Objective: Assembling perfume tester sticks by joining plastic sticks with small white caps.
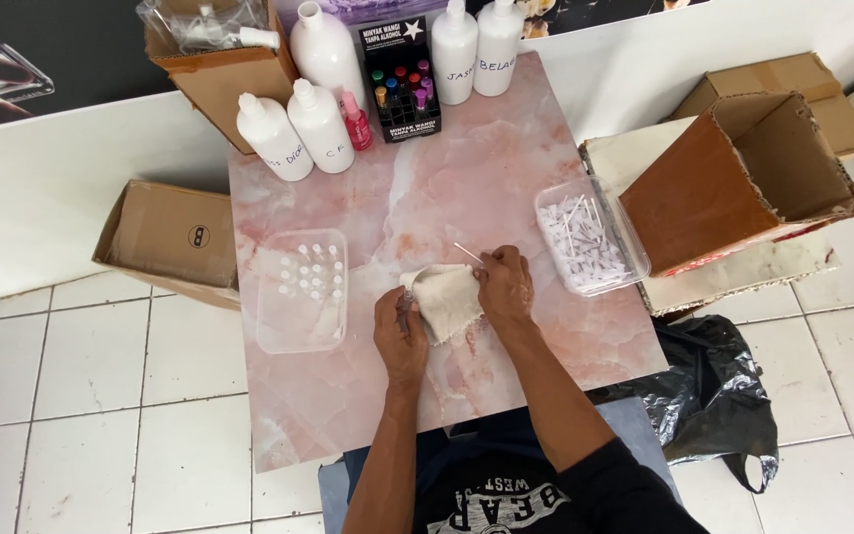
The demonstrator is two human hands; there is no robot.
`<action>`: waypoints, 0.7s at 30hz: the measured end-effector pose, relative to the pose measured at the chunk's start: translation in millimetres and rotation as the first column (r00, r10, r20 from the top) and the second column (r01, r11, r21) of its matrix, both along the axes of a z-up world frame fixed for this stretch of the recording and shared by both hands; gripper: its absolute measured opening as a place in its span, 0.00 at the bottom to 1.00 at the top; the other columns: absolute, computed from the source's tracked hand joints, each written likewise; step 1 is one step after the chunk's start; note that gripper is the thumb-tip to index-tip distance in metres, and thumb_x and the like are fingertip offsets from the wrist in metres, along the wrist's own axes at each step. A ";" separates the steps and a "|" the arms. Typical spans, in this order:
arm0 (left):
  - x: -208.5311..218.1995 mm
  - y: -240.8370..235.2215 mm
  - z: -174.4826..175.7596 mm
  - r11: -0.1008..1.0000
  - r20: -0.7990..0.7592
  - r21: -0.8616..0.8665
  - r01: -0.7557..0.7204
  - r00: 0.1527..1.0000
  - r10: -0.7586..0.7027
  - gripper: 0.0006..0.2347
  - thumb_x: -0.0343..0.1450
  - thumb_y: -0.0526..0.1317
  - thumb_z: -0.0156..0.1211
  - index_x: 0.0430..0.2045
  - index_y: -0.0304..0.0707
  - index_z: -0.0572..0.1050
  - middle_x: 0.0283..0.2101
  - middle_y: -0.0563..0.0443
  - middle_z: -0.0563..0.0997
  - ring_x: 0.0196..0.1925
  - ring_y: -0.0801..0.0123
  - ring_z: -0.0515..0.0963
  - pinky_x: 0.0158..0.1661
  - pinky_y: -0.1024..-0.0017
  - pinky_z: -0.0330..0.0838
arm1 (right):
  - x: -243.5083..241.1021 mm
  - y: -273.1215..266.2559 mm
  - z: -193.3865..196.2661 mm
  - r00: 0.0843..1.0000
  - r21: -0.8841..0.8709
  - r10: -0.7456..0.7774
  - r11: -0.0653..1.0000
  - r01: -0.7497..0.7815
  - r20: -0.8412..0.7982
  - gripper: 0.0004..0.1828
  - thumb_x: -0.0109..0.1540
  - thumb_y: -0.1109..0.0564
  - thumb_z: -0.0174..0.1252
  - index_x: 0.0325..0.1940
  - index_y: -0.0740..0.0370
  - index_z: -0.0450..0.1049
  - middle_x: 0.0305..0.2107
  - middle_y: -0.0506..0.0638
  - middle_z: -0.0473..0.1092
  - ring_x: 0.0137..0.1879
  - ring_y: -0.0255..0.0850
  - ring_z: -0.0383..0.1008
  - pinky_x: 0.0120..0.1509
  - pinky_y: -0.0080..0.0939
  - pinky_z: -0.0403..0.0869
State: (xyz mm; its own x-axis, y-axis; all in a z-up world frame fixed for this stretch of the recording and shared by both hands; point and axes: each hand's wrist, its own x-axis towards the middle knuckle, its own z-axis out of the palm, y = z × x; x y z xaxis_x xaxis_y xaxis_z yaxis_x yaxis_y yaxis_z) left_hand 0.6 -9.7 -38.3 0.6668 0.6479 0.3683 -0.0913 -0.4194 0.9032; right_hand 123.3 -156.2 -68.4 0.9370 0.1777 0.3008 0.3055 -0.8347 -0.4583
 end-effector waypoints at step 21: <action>17.5 -0.6 -1.1 0.990 0.058 -0.035 0.134 0.990 -0.131 0.11 0.71 0.27 0.58 0.45 0.36 0.81 0.48 0.45 0.73 0.50 0.56 0.80 0.52 0.64 0.77 | -7.1 -11.2 56.1 0.895 0.634 0.388 0.754 -0.172 -0.218 0.06 0.61 0.61 0.64 0.40 0.53 0.84 0.30 0.49 0.77 0.35 0.35 0.74 0.40 0.35 0.74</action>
